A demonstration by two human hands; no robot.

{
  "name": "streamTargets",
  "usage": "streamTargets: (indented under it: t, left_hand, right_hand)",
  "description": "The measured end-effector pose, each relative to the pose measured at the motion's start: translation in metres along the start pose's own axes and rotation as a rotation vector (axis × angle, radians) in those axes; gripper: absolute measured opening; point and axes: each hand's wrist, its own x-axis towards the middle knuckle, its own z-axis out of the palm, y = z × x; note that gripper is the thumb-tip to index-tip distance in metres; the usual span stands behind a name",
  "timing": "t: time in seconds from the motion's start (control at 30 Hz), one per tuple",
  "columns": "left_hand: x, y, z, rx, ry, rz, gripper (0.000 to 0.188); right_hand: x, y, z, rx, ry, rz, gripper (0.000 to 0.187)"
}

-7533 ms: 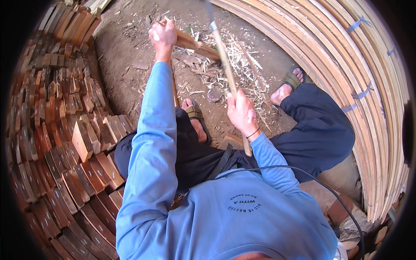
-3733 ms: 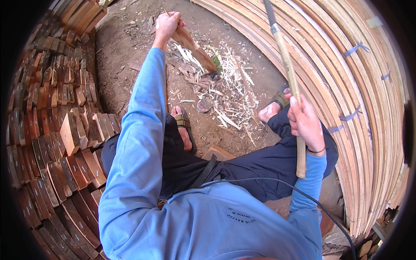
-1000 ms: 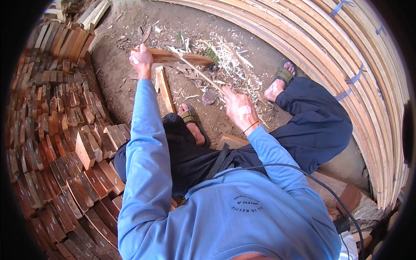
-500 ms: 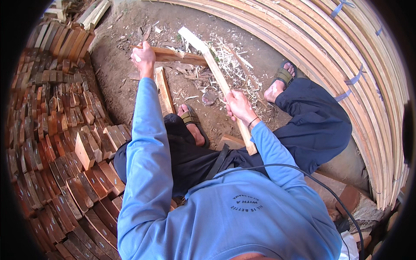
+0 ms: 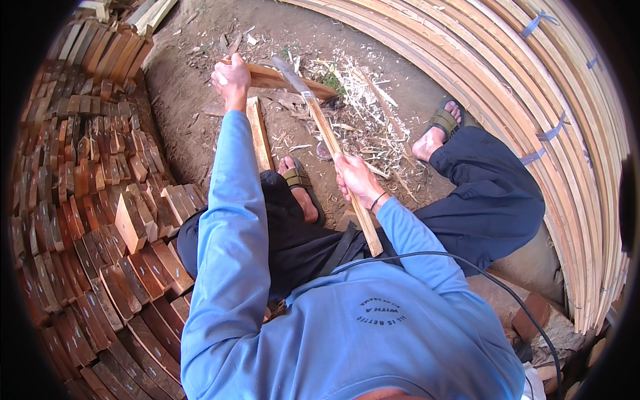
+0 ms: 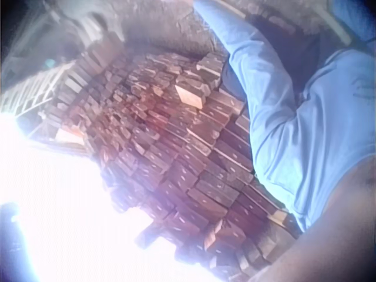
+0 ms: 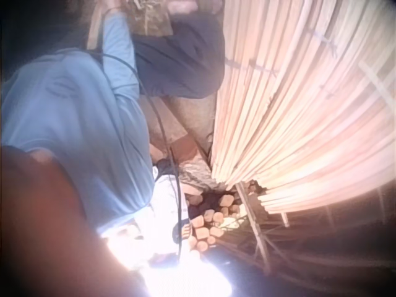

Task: The person shapes a piece of wood by hitting it repeatedly with an axe while sitting on the ground next to stacks of lumber.

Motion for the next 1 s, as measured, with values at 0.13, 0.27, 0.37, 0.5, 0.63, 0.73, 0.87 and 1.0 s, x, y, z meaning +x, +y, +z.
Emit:
streamTargets:
  t: [0.13, 0.27, 0.37, 0.5, 0.63, 0.73, 0.87, 1.0]
  left_hand:
    - [0.003, -0.003, 0.004, 0.002, -0.001, 0.016, 0.044]
    - [0.005, -0.004, 0.009, 0.01, 0.014, 0.031, 0.042]
    - [0.0, 0.002, 0.006, -0.006, 0.008, 0.054, 0.041]
    - [-0.008, 0.006, 0.005, -0.02, 0.016, 0.111, 0.039]
    - [-0.012, 0.011, 0.004, -0.026, -0.006, 0.145, 0.038]
    - [-0.014, 0.008, 0.001, -0.03, -0.025, 0.137, 0.038]
    - [-0.01, 0.005, 0.006, -0.018, -0.007, 0.153, 0.037]
    - [-0.009, 0.003, 0.008, 0.0, 0.011, 0.164, 0.039]
  right_hand:
    - [-0.001, 0.003, 0.006, 0.043, -0.015, -0.008, 0.036]
    - [0.008, -0.008, 0.007, 0.154, -0.104, 0.005, 0.037]
    - [0.01, -0.024, 0.01, 0.163, -0.104, 0.023, 0.039]
    - [0.007, -0.01, 0.004, 0.288, -0.181, 0.043, 0.043]
    - [0.006, -0.019, -0.01, 0.457, -0.299, 0.067, 0.041]
    - [0.005, -0.023, -0.009, 0.338, -0.13, 0.008, 0.041]
    - [0.002, -0.008, -0.006, 0.265, -0.053, 0.033, 0.04]
    - [0.003, -0.003, 0.0, 0.276, -0.147, 0.054, 0.039]
